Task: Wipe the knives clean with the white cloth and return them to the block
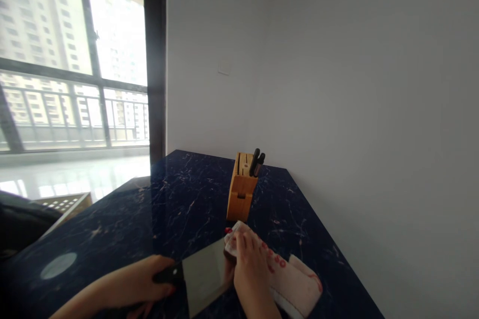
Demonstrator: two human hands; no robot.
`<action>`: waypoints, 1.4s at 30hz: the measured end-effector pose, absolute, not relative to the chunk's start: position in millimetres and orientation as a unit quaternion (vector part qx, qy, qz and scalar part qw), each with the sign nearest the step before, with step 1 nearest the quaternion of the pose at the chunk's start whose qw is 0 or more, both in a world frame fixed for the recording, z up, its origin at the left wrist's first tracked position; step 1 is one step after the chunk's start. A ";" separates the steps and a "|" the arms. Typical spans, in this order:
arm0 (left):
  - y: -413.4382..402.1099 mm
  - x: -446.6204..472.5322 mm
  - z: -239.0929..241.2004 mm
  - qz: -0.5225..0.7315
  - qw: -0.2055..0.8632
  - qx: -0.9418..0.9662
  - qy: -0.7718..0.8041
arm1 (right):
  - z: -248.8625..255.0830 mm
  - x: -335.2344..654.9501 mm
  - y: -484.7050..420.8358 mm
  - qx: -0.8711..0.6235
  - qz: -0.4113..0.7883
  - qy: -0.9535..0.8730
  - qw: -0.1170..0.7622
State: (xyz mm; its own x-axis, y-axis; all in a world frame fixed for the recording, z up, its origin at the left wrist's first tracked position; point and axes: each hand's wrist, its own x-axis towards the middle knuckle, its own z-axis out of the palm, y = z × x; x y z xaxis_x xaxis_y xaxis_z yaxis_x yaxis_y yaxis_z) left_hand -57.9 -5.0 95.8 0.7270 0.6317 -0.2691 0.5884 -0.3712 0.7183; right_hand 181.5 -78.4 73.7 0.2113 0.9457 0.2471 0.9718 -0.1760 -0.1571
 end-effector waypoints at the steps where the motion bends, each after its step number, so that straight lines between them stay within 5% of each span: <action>1: -4.9 -57.9 96.1 0.025 0.423 0.827 0.368 | 72.4 179.5 -79.5 -0.757 -0.040 -0.637 0.144; 13: 4.5 -60.0 77.0 0.042 0.413 0.833 0.366 | 69.9 142.7 -89.5 -0.592 0.024 -0.784 0.185; 25: 5.1 -60.4 73.5 -0.005 0.494 0.787 0.369 | 76.0 167.4 -88.7 -0.688 0.010 -0.707 0.164; 42: -5.6 -56.4 95.3 0.033 0.417 0.827 0.377 | 84.2 144.3 -95.6 -0.646 0.053 -0.738 0.188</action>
State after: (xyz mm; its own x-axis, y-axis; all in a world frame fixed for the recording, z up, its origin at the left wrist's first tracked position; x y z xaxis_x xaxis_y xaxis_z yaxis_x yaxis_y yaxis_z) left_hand -56.4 -5.6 95.3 0.7138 0.6507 -0.2591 0.5954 -0.3689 0.7137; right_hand 144.3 -95.6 84.2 -0.0945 0.9734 0.2088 0.9335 0.1595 -0.3212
